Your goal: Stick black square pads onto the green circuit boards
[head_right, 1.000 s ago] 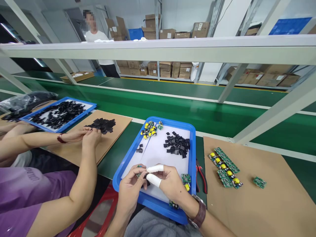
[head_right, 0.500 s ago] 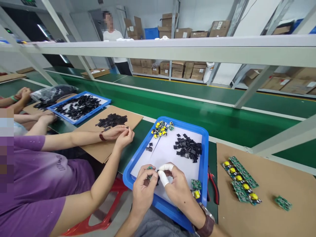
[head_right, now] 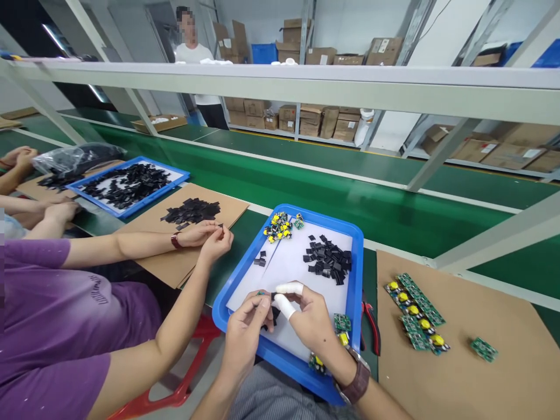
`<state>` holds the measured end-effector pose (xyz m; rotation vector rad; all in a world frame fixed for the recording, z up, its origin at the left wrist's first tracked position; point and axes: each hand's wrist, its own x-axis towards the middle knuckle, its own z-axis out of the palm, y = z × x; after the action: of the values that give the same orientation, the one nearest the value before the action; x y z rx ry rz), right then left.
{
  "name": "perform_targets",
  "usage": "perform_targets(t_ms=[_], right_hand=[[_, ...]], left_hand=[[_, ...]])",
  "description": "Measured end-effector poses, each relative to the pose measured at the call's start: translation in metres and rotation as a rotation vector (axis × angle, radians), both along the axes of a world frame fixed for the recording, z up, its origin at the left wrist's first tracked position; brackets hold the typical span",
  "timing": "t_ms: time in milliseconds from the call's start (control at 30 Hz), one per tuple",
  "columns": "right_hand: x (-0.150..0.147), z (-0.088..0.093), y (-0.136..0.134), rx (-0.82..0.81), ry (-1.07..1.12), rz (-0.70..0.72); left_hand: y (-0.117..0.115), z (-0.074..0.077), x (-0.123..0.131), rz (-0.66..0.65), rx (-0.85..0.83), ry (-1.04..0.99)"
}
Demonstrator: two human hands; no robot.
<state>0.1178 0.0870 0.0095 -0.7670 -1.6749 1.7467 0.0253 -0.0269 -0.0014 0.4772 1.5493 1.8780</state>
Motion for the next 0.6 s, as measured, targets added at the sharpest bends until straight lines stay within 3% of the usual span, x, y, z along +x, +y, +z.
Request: perform_targets(t_ms=[267,600], right_hand=[[0.002,0.001,0.008,0.088,-0.032,-0.006],[0.002,-0.005,0.006,0.114,-0.068,0.015]], left_hand=[[-0.014,-0.006,-0.009,-0.058,-0.009,-0.011],[-0.013,-0.007,-0.009,0.002,0.091,-0.091]])
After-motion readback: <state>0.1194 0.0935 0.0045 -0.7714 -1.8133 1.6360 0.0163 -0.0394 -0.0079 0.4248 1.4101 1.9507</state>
